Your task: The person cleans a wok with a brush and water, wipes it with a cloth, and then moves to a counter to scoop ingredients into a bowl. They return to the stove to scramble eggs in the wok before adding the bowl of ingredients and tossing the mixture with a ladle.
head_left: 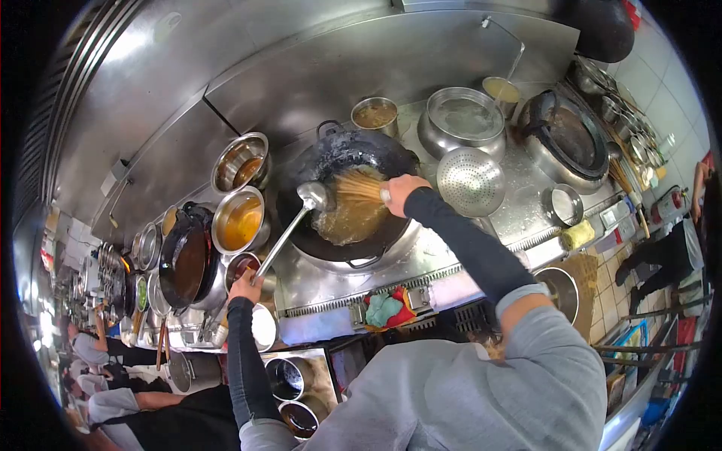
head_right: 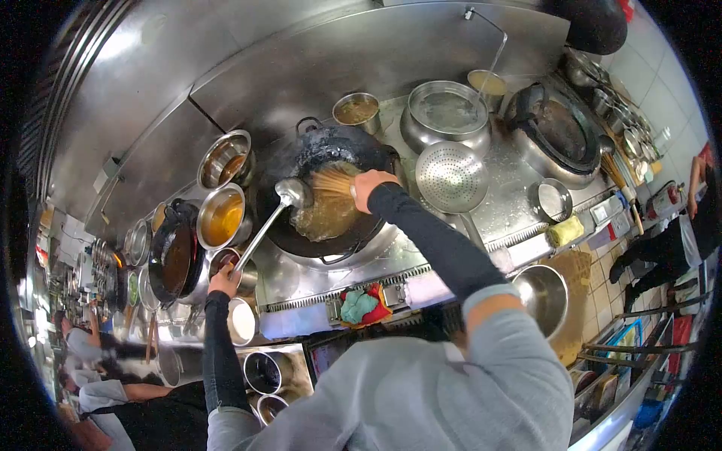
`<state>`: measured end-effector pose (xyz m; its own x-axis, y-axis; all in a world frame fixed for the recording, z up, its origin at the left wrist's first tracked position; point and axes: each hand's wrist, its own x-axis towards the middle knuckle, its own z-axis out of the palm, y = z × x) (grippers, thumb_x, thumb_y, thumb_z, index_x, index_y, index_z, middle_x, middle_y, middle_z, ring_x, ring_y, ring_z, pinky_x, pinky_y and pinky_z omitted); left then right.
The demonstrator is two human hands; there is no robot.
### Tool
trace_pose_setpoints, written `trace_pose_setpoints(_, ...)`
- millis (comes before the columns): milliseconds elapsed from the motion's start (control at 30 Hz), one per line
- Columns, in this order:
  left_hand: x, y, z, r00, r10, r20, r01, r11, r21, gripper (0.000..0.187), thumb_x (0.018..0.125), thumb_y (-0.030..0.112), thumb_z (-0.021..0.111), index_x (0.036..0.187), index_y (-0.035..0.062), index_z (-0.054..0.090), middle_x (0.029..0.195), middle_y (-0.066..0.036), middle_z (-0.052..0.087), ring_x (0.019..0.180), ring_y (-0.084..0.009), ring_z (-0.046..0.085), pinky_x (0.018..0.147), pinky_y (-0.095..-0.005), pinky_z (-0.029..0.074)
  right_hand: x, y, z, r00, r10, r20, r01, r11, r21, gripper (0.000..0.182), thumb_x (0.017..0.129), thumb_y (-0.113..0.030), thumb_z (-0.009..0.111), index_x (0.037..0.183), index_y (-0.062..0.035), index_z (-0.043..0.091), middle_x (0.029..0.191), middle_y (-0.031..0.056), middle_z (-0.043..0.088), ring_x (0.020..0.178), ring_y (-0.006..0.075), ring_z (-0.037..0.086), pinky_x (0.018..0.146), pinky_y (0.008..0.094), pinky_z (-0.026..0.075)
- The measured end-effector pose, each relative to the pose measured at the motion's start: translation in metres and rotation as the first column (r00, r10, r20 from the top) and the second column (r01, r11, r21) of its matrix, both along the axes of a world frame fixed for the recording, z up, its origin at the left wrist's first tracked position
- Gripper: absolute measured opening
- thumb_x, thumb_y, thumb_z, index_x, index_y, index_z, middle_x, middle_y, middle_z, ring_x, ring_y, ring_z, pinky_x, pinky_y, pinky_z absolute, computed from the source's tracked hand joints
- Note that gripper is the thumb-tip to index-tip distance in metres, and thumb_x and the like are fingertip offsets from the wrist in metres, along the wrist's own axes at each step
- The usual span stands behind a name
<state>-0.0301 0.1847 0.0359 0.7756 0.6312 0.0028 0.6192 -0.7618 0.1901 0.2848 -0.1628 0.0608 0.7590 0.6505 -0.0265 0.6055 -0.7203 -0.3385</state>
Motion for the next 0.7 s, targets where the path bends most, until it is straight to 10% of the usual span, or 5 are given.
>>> trace_pose_setpoints(167,0.024,-0.02,0.007,0.972,0.147,-0.186,-0.142,0.989,0.039,0.046,0.076,0.052,0.059,0.098,0.0125,0.065,0.09,-0.019,0.064,0.089,-0.0368,0.059,0.076,-0.0439,0.047,0.022,-0.026,0.015,0.915,0.373,-0.15,-0.387,0.919,-0.072,0.03,0.069,-0.026,0.056,0.096,-0.0165,0.068,0.089,0.0144,0.065,0.082,0.032,0.063,0.076,0.0418,0.05)
trace_pose_setpoints(300,0.012,-0.037,0.007,0.984,0.168,-0.053,-0.162,0.981,0.109,0.047,0.074,0.051,0.062,0.099,0.0124,0.064,0.09,-0.018,0.064,0.089,-0.0352,0.06,0.076,-0.0425,0.047,0.046,-0.044,0.031,0.985,0.155,-0.08,-0.162,0.982,-0.097,0.037,0.07,-0.026,0.057,0.106,-0.0202,0.064,0.094,0.0141,0.065,0.084,0.0304,0.063,0.077,0.0413,0.049)
trace_pose_setpoints(500,-0.001,-0.06,0.001,0.989,0.099,0.107,-0.098,0.995,-0.014,0.043,0.072,0.047,0.066,0.093,0.0098,0.064,0.081,-0.018,0.063,0.078,-0.036,0.06,0.067,-0.0422,0.045,0.01,-0.079,0.048,0.994,0.079,0.082,-0.108,0.875,0.472,0.042,0.074,-0.03,0.058,0.116,-0.0242,0.058,0.095,0.0144,0.064,0.084,0.0324,0.062,0.079,0.0412,0.049)
trace_pose_setpoints(700,0.005,-0.071,-0.004,0.987,0.085,0.137,-0.097,0.992,0.084,0.045,0.071,0.045,0.068,0.096,0.0076,0.065,0.08,-0.017,0.064,0.078,-0.0336,0.062,0.069,-0.04,0.047,0.031,-0.092,0.067,0.997,-0.076,0.004,0.074,0.979,0.189,0.032,0.074,-0.027,0.058,0.105,-0.019,0.064,0.088,0.0156,0.065,0.082,0.0326,0.062,0.077,0.043,0.049)
